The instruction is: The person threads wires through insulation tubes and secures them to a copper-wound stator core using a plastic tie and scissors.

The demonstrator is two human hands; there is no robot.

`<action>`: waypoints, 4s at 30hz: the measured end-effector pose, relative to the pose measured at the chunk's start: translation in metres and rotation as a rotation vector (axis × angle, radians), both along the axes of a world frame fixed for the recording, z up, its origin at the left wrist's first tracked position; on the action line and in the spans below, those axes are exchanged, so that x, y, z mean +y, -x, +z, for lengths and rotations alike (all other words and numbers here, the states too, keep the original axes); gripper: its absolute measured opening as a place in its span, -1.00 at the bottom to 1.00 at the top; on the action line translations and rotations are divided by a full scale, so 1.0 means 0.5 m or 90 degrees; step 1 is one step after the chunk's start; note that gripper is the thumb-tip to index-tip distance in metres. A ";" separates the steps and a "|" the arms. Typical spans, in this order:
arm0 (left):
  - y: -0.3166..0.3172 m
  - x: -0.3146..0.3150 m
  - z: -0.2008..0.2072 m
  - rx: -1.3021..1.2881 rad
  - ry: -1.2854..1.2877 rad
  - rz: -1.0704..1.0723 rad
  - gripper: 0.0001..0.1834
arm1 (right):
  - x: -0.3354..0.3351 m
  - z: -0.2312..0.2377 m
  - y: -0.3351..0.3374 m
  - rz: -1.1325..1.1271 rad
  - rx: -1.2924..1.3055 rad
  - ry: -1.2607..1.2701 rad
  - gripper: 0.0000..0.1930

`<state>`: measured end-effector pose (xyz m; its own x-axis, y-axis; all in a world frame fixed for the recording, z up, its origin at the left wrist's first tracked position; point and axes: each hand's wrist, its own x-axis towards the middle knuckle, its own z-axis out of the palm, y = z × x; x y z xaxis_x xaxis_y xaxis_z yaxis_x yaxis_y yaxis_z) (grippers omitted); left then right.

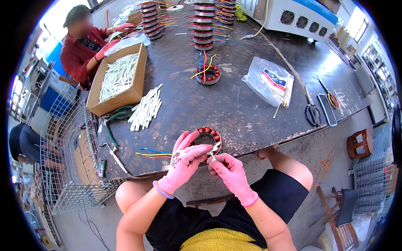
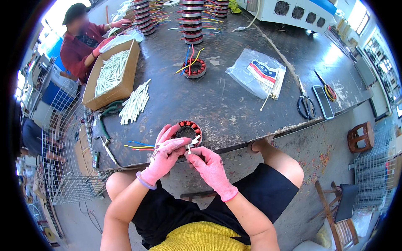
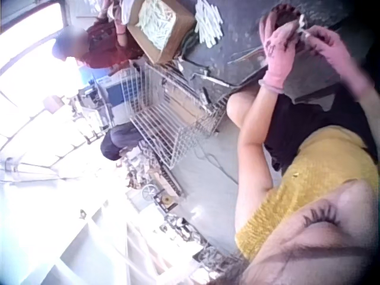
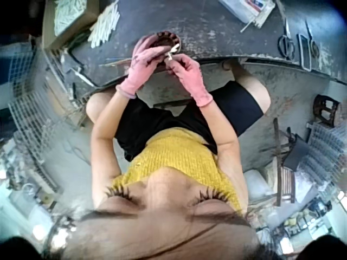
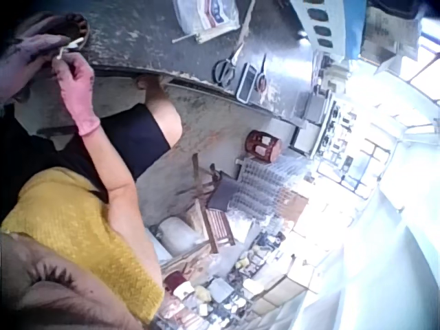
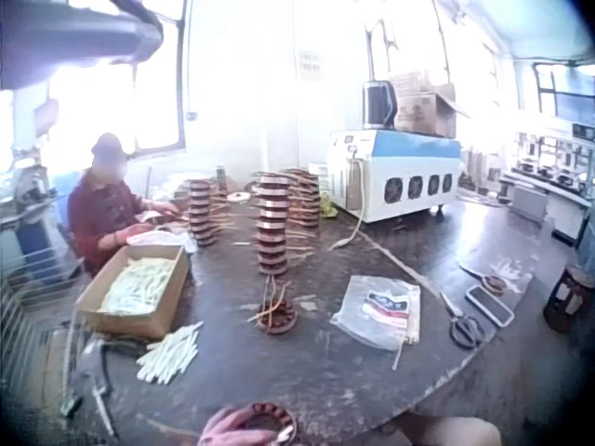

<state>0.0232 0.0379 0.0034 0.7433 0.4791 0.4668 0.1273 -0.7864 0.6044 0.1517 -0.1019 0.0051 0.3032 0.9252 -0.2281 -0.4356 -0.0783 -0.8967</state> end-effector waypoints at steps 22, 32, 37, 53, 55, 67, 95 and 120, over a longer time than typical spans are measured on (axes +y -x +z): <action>0.004 0.003 -0.025 -0.058 0.009 -0.007 -0.57 | -0.001 0.018 0.019 -0.061 -0.064 0.032 -0.78; 0.007 0.005 -0.023 -0.067 0.001 -0.012 -0.59 | 0.000 0.025 0.017 -0.051 -0.057 0.023 -0.81; 0.000 0.003 -0.023 -0.054 -0.014 -0.003 -0.58 | -0.010 0.015 0.012 -0.050 -0.061 0.002 -0.78; 0.007 0.003 -0.017 -0.033 -0.005 -0.015 -0.58 | 0.010 0.012 0.016 -0.059 -0.089 0.068 -0.78; 0.006 0.004 -0.023 -0.039 -0.010 -0.018 -0.58 | 0.023 0.005 0.013 -0.064 -0.103 0.091 -0.77; -0.004 0.003 -0.030 -0.084 -0.012 -0.003 -0.69 | 0.025 0.037 -0.008 -0.156 -0.553 -0.005 -0.80; -0.002 0.001 -0.013 0.094 -0.172 0.004 -0.50 | 0.034 -0.026 0.002 -0.083 -0.106 -0.091 -0.90; -0.034 -0.010 -0.015 0.068 -0.236 -0.010 -0.57 | -0.022 0.015 -0.433 -0.195 -1.231 0.158 -0.82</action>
<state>0.0400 0.0331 -0.0041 0.8034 0.2804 0.5253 0.1602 -0.9514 0.2629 0.3681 -0.1131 0.0126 0.3776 0.8081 0.4521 0.9207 -0.3794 -0.0908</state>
